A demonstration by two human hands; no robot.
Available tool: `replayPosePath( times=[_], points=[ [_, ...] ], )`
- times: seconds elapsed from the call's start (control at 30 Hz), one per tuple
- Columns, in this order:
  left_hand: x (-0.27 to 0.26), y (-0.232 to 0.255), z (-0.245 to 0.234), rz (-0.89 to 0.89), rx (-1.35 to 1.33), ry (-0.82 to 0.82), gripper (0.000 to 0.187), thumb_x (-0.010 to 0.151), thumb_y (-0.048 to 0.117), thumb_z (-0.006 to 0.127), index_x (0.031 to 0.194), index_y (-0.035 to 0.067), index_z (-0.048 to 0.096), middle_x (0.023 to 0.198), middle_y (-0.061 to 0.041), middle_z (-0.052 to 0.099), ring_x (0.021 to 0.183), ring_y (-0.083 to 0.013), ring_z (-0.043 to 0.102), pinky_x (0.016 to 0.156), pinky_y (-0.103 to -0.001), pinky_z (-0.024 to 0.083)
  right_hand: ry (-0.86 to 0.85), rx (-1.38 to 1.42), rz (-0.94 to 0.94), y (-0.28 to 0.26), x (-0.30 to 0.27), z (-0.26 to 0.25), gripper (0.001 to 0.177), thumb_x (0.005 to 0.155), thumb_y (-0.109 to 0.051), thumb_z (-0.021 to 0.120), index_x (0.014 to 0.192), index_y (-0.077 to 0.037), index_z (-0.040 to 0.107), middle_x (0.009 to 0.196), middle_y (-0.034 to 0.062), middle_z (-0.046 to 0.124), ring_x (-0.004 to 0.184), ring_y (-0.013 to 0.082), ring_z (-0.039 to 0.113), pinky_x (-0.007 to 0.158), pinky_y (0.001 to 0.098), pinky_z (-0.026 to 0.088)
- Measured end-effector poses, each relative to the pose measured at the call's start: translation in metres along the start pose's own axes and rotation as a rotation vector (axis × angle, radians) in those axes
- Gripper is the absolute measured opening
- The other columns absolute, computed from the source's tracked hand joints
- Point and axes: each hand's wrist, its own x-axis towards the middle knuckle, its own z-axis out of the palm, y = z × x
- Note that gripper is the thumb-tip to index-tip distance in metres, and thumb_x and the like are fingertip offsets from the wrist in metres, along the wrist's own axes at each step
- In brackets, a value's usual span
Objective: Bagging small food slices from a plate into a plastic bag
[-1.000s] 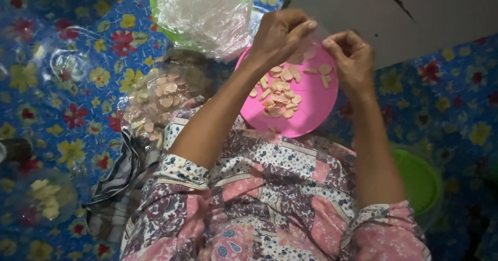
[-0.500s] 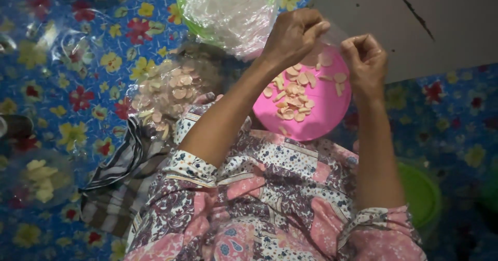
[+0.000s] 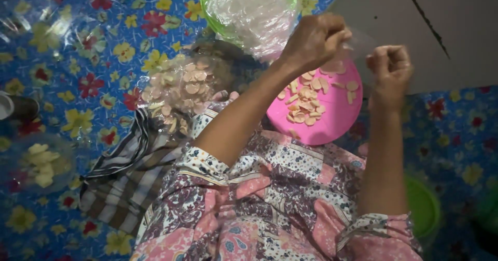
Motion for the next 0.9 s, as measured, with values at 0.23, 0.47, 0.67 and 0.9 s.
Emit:
replayPosePath(
  times=[0.23,0.47,0.67,0.9],
  points=[
    [-0.004,-0.002,-0.045,-0.001,0.14,0.181,0.002,0.079,0.009,0.063,0.078,0.011,0.063,0.074,-0.004,0.063,0.063,-0.0132,0.062,0.055,-0.021,0.057,0.083,0.163,0.099,0.005,0.006,-0.021,0.013,0.097,-0.019,0.06,0.086,-0.015,0.053,0.069,-0.0025,0.045,0.063,0.0093,0.044,0.062,0.0273,0.041],
    [-0.055,-0.01,-0.129,-0.166,0.085,0.48,0.018,0.078,-0.001,0.065,0.094,0.007,0.061,0.087,-0.007,0.065,0.079,-0.0164,0.063,0.068,-0.023,0.058,0.083,0.192,0.088,0.003,0.005,-0.019,0.013,0.097,-0.02,0.062,0.087,-0.016,0.055,0.071,-0.0048,0.045,0.064,0.0078,0.044,0.061,0.0244,0.042],
    [-0.157,-0.085,-0.169,-0.553,0.254,0.581,0.017,0.073,0.002,0.059,0.086,0.012,0.063,0.088,-0.004,0.064,0.081,-0.0159,0.059,0.069,-0.028,0.054,0.05,0.198,0.1,0.012,0.004,-0.025,0.012,0.096,-0.019,0.064,0.088,-0.016,0.055,0.073,-0.0046,0.049,0.066,0.0067,0.048,0.064,0.0238,0.045],
    [-0.242,-0.139,-0.183,-0.966,-0.115,0.864,0.019,0.076,-0.005,0.058,0.09,0.007,0.062,0.08,-0.009,0.063,0.062,-0.0129,0.062,0.049,-0.019,0.055,0.045,0.106,0.141,0.001,-0.005,-0.029,0.012,0.098,-0.019,0.062,0.089,-0.015,0.054,0.069,-0.0037,0.046,0.062,0.0065,0.044,0.06,0.024,0.042]
  ],
)
